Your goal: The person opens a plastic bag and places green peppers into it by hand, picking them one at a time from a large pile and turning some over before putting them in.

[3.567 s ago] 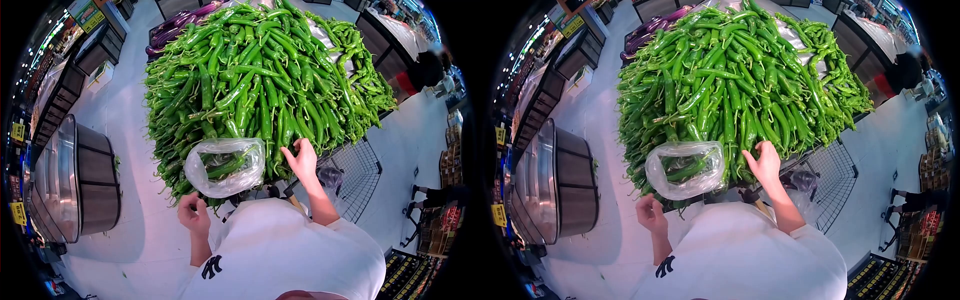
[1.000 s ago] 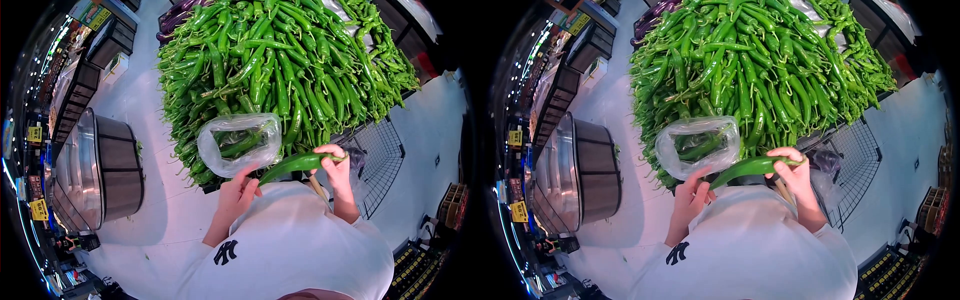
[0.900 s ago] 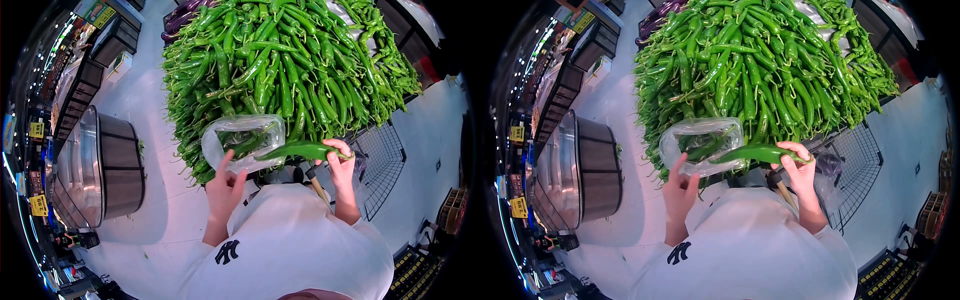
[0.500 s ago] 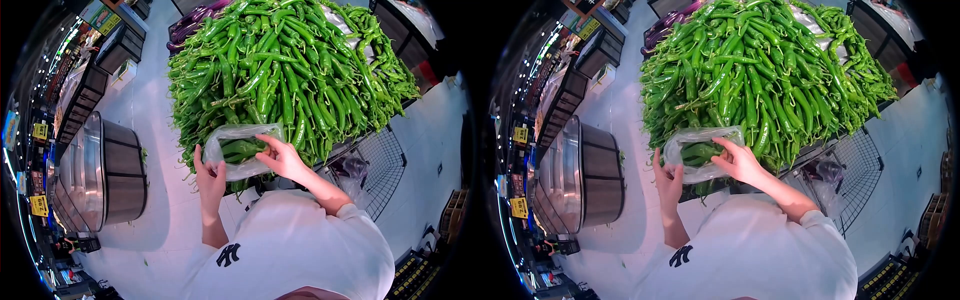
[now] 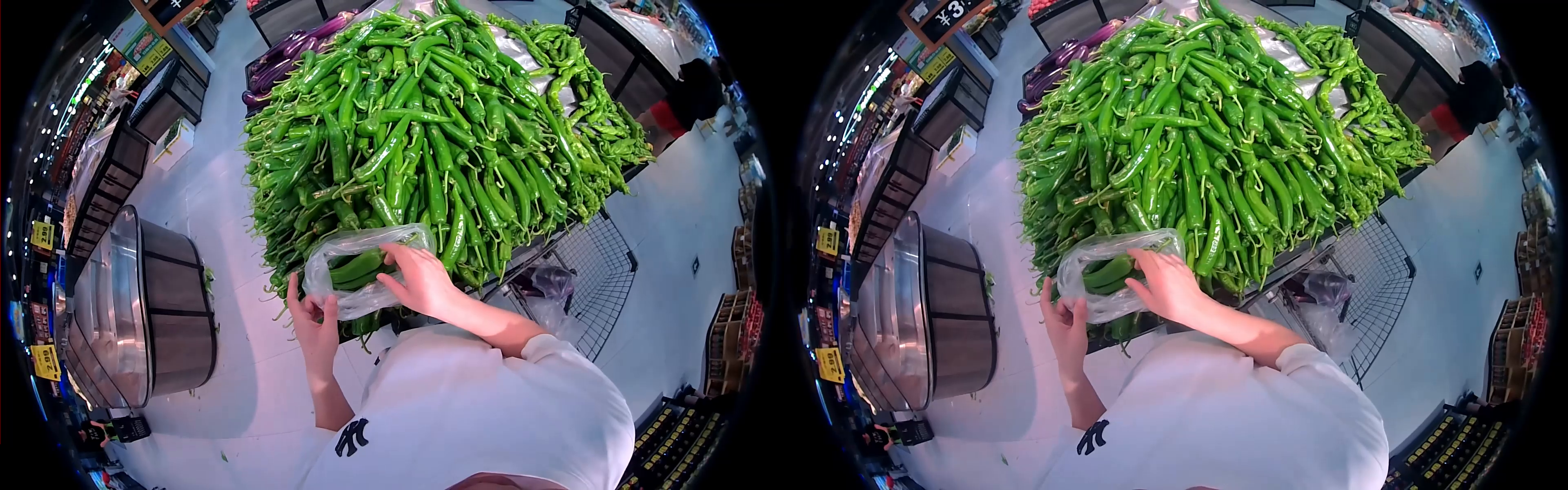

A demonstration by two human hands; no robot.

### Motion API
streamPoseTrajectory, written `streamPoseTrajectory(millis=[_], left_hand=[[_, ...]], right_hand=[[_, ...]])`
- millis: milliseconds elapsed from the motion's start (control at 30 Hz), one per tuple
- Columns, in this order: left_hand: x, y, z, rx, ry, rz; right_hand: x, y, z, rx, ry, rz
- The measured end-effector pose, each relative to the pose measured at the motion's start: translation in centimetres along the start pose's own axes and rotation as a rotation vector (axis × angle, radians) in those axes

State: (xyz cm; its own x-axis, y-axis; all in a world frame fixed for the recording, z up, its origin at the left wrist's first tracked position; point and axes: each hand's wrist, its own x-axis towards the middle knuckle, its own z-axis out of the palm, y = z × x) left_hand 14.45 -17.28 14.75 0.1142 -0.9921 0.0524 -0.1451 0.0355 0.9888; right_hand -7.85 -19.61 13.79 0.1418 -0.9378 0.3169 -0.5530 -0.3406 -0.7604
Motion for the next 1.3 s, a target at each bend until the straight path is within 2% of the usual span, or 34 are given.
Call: streamPoseTrajectory(millis=[133,267,367,467,500,567,667,733,800,867,1000,1133,1200,1300], left_hand=[[0.0,-0.3,-0.1,0.036,0.009,0.031],[0.2,-0.6,0.2,0.126,0.027,0.116],[0.2,-0.3,0.4,0.194,0.086,0.121],[0.0,0.4,0.3,0.252,0.138,0.225],[-0.2,0.2,0.1,0.223,0.172,0.287],[-0.9,-1.1,-0.1,0.157,0.239,0.412],[-3.3,-3.3,-1.5,-0.116,0.009,0.401],[-4.9,-4.3,-1.5,-0.146,-0.076,0.224],[-5.5,-4.1,-0.6,-0.063,-0.156,0.267],[-5.7,-3.4,0.1,-0.058,-0.231,0.28],[-5.5,-2.5,0.8,-0.024,-0.333,0.348],[-5.0,-0.9,1.5,0.009,-0.374,0.428],[-5.0,-0.6,1.4,0.017,-0.383,0.437],[-5.1,-0.5,1.4,0.0,-0.366,0.363]], right_hand=[[0.1,1.0,0.6,-0.245,-0.039,-0.062],[-0.2,0.9,1.5,-0.206,-0.069,-0.067],[0.0,1.6,0.1,-0.152,-0.02,-0.184],[0.1,2.9,-2.0,-0.006,0.041,-0.175],[0.4,2.8,-2.8,0.041,0.168,-0.198],[0.6,4.6,-4.4,0.026,0.22,-0.112],[1.6,8.7,-6.8,-0.132,0.356,-0.005],[2.6,11.7,-8.3,-0.184,0.513,0.112],[4.0,14.2,-10.4,-0.348,0.634,0.079],[5.5,15.4,-11.7,-0.366,0.704,0.135],[7.8,17.8,-12.6,-0.376,0.62,0.21],[9.7,18.4,-14.4,-0.573,0.683,0.082],[10.1,17.1,-16.1,-0.565,0.784,0.049],[9.4,13.2,-17.7,-0.345,0.982,-0.029]])
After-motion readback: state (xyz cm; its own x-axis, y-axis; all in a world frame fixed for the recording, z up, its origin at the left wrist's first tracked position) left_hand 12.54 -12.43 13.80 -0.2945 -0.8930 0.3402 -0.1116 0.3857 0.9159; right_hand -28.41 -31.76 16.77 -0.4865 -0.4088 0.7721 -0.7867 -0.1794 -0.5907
